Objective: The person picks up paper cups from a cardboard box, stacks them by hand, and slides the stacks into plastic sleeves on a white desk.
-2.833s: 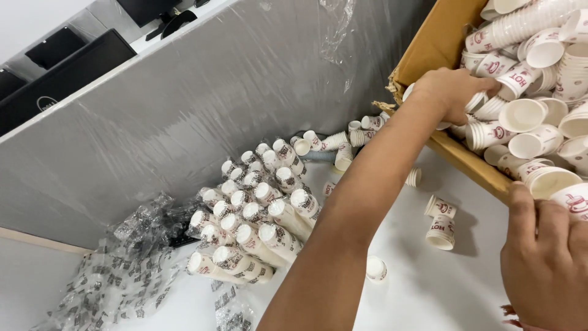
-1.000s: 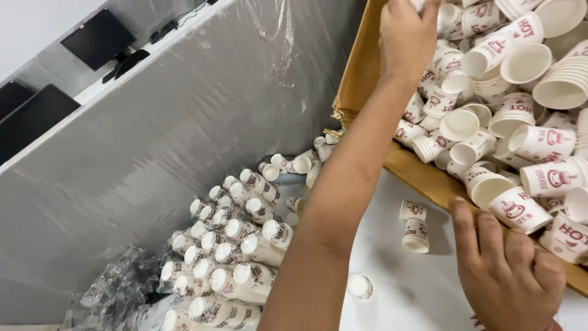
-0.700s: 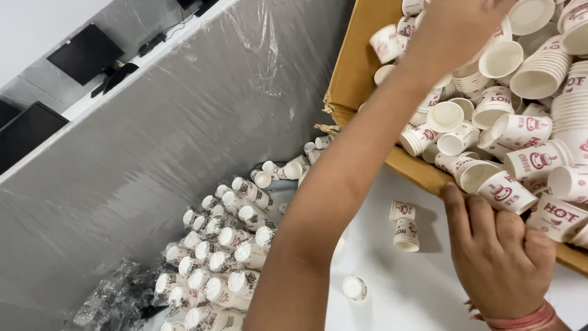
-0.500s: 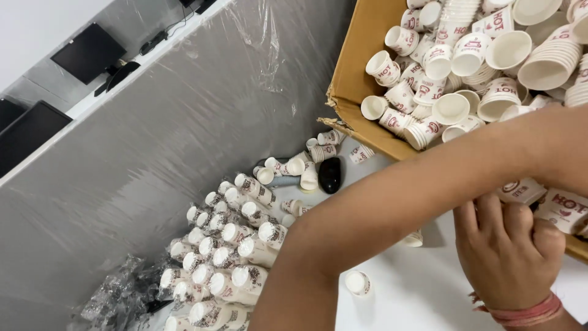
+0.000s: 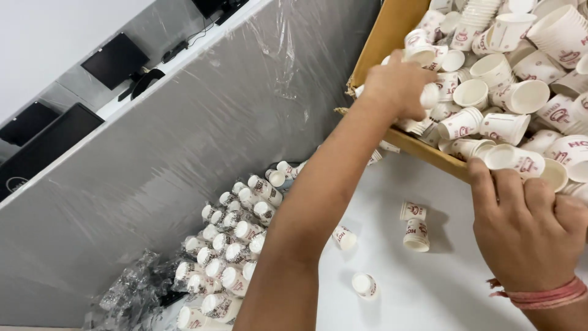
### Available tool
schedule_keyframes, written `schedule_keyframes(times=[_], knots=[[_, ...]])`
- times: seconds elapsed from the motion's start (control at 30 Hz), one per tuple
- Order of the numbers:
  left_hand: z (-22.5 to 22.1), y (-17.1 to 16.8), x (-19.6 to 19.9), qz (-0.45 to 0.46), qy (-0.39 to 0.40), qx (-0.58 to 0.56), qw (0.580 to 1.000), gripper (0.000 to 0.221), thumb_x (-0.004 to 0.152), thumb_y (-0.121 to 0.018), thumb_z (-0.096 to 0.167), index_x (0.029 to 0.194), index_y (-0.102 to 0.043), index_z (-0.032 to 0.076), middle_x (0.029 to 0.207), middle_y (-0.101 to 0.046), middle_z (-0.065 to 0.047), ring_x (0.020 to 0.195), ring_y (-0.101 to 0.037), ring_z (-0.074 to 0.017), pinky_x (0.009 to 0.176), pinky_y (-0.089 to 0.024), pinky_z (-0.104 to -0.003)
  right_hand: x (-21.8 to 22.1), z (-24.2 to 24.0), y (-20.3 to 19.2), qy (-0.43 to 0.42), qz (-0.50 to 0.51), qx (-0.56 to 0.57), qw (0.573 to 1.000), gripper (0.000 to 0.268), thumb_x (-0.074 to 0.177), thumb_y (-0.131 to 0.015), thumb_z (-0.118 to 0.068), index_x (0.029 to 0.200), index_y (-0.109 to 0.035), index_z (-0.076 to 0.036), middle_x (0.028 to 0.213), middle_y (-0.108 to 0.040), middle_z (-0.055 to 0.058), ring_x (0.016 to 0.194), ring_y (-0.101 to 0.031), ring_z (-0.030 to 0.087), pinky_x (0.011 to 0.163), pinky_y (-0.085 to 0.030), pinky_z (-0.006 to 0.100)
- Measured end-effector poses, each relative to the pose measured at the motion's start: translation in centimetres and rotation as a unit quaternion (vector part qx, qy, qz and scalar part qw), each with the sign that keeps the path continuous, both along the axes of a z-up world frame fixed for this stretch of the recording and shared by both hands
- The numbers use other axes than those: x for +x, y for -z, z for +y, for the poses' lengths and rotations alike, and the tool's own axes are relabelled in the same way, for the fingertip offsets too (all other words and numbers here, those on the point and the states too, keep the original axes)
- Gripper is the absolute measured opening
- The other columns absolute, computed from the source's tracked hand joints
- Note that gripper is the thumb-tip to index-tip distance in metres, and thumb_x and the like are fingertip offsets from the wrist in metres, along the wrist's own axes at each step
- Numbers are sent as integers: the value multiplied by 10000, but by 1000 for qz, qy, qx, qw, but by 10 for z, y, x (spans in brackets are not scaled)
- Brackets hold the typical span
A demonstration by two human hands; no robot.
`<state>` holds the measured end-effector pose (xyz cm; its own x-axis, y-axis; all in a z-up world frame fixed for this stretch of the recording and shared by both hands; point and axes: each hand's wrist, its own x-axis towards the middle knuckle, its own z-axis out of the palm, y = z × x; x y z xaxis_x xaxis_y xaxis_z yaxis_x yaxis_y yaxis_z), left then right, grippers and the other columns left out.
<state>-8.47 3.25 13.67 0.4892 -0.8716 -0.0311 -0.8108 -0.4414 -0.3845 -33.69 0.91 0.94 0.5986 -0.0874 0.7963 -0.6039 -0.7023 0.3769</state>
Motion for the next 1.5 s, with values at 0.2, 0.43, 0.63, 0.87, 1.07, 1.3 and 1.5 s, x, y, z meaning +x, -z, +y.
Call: schedule_keyframes(times=[0.2,0.43,0.63,0.87,1.07,1.3,1.5], knots=[[23,10,16,18,-111,47,993,933,614,-930,422,1413,-455,341,1329,-565,28,1297,-436,-361,912,-471,-708,-3,5,20,-18,-4,-11,1000,194,1121,-601,-262,1292,-693,-269,968,-549,-96,869,-484,111,819,-327,292],[27,35,46,2,-45,-217,975,756,672,-836,368,1353,-508,346,1060,-731,-27,1100,-652,-342,848,-583,-533,-1,-5,33,-31,32,53,998,255,1109,-575,-193,1354,-643,-208,940,-519,-40,850,-470,157,797,-396,273],[89,16,89,-71,-99,-355,927,591,787,-796,173,1304,-520,248,1043,-726,-76,1004,-722,-343,810,-601,-500,12,-22,46,-87,5,130,988,280,1100,-611,-92,1373,-618,-154,941,-491,12,861,-492,182,819,-429,291],[158,38,138,93,-274,-428,856,754,760,-822,147,1399,-424,185,1347,-541,-190,1255,-542,-403,1034,-472,-495,18,-19,26,-130,-12,228,965,205,1095,-688,-45,1289,-648,-102,908,-511,64,744,-556,190,688,-490,309],[69,34,84,58,102,-563,818,590,863,-755,198,1402,-522,134,1364,-643,-103,1304,-603,-318,1159,-474,-425,24,-31,73,-131,-18,213,968,272,1088,-642,5,1340,-617,-94,960,-518,48,801,-534,188,733,-460,293],[-25,83,68,-81,-13,-214,973,523,947,-618,260,1412,-511,473,1406,-521,-8,1226,-570,-290,1091,-468,-619,5,-4,53,-112,-26,151,982,187,1122,-634,-64,1288,-623,-150,957,-518,32,839,-545,197,774,-457,295],[1,97,109,-163,-20,-165,973,364,912,-614,287,1263,-613,386,1429,-500,42,1264,-545,-277,822,-615,-400,-2,-2,63,-63,24,77,995,247,1119,-559,-120,1355,-616,-166,991,-517,-21,884,-480,163,855,-416,259]])
